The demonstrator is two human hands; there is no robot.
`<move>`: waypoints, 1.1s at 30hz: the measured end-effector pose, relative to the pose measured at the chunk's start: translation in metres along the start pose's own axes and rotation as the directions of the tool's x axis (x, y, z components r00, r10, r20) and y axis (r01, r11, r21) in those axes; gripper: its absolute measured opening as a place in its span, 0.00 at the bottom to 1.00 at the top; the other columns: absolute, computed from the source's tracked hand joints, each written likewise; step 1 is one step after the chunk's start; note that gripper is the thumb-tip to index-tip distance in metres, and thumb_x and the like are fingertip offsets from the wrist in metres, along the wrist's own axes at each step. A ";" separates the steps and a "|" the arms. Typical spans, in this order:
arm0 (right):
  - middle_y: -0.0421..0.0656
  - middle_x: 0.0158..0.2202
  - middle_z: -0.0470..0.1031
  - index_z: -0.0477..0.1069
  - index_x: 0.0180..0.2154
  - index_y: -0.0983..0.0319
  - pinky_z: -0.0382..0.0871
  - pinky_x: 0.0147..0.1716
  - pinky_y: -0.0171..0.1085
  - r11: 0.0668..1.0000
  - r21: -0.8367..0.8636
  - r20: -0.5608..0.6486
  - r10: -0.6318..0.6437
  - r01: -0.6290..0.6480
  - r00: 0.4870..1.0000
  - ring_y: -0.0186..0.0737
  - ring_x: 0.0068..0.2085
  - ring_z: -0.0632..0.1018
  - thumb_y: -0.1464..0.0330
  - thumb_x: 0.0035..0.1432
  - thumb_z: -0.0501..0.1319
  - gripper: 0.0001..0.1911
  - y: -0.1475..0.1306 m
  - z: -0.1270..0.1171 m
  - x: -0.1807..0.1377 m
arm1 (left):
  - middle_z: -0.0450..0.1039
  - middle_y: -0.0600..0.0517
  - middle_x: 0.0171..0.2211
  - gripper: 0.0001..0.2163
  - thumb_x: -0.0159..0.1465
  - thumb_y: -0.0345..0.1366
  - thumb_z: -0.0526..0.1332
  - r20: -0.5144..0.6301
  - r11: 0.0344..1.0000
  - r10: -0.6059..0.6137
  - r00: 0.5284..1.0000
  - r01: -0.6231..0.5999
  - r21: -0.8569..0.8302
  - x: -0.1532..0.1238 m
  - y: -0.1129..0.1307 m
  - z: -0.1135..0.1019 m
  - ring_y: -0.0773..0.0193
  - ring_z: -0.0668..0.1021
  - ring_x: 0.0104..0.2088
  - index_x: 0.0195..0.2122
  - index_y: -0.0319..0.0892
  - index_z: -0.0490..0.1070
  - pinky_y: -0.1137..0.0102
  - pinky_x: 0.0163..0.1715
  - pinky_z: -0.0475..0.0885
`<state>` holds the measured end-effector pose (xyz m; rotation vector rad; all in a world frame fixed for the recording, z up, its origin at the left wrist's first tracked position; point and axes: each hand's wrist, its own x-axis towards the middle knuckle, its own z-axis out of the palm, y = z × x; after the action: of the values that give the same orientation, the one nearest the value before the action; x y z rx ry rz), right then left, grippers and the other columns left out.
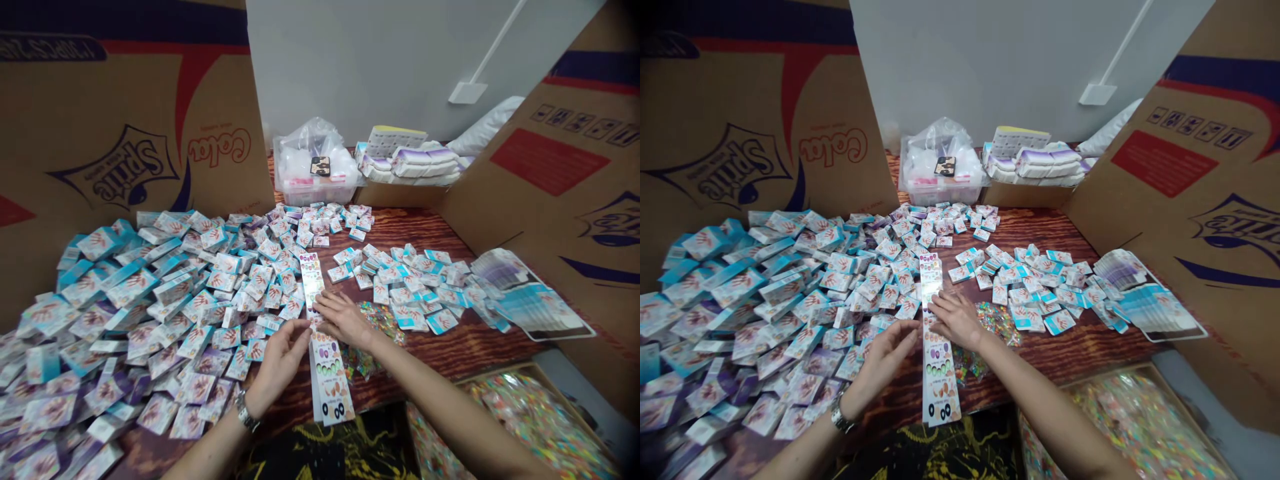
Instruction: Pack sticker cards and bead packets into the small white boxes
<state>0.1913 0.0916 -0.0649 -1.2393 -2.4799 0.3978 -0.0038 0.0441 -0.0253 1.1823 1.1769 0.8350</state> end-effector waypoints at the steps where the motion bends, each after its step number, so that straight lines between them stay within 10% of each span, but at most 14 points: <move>1: 0.44 0.55 0.70 0.69 0.52 0.54 0.58 0.55 0.53 1.000 -0.009 -0.008 -0.007 0.007 1.000 0.47 0.58 0.67 0.63 0.59 0.60 0.18 0.000 0.002 0.000 | 0.75 0.47 0.38 0.14 0.60 0.44 0.58 -0.007 1.000 0.001 1.000 -0.001 -0.006 0.000 0.000 -0.001 0.60 0.76 0.37 0.41 0.39 0.69 0.67 0.38 0.71; 7: 0.42 0.44 0.78 0.76 0.40 0.55 0.64 0.49 0.48 0.999 0.035 -0.147 -0.001 0.006 0.989 0.44 0.50 0.74 0.69 0.60 0.59 0.08 -0.001 0.011 -0.001 | 0.75 0.50 0.33 0.14 0.59 0.44 0.60 0.002 0.988 -0.063 0.998 0.063 -0.139 -0.008 0.003 -0.001 0.65 0.75 0.31 0.39 0.39 0.70 0.71 0.33 0.69; 14: 0.42 0.41 0.78 0.72 0.45 0.57 0.68 0.46 0.45 0.980 0.190 -0.356 0.012 0.060 0.934 0.39 0.43 0.76 0.71 0.62 0.56 0.11 -0.034 -0.053 -0.013 | 0.76 0.43 0.33 0.22 0.60 0.51 0.58 0.387 0.732 -0.324 0.863 0.488 -0.475 -0.023 0.020 0.014 0.65 0.77 0.28 0.40 0.34 0.71 0.72 0.28 0.69; 20: 0.39 0.39 0.79 0.70 0.48 0.54 0.73 0.41 0.40 0.923 0.218 0.040 -0.333 0.317 0.942 0.36 0.41 0.77 0.74 0.63 0.53 0.15 -0.091 -0.106 -0.044 | 0.76 0.44 0.35 0.17 0.62 0.47 0.56 0.359 0.543 -0.330 0.873 0.486 -0.684 -0.006 0.029 0.017 0.59 0.78 0.33 0.41 0.36 0.69 0.64 0.36 0.72; 24: 0.39 0.40 0.78 0.68 0.50 0.55 0.73 0.41 0.38 0.910 0.320 0.080 -0.303 0.263 0.950 0.35 0.42 0.77 0.75 0.63 0.52 0.17 -0.099 -0.112 -0.050 | 0.75 0.47 0.27 0.17 0.60 0.47 0.59 0.251 0.679 -0.372 0.894 0.446 -0.583 -0.002 0.033 0.021 0.61 0.77 0.27 0.39 0.36 0.70 0.64 0.33 0.71; 28: 0.40 0.38 0.77 0.69 0.49 0.55 0.73 0.37 0.38 0.943 0.319 -0.141 -0.047 0.090 0.989 0.36 0.38 0.77 0.72 0.63 0.54 0.14 -0.082 -0.108 -0.037 | 0.75 0.47 0.32 0.24 0.63 0.55 0.49 0.247 0.948 -0.093 0.965 0.162 -0.273 -0.008 0.038 0.019 0.59 0.75 0.32 0.40 0.38 0.72 0.64 0.37 0.69; 33: 0.40 0.36 0.78 0.72 0.43 0.57 0.72 0.37 0.37 0.949 0.308 -0.299 0.156 -0.060 0.941 0.37 0.37 0.78 0.69 0.63 0.54 0.10 -0.062 -0.090 -0.014 | 0.74 0.49 0.37 0.18 0.57 0.47 0.62 0.414 0.992 0.068 0.908 -0.106 0.069 -0.016 0.037 0.010 0.58 0.73 0.36 0.41 0.38 0.72 0.67 0.39 0.68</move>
<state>0.1926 0.0529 0.0385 -1.2108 -2.0000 0.5277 0.0052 0.0352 0.0141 1.4134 0.8247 0.5630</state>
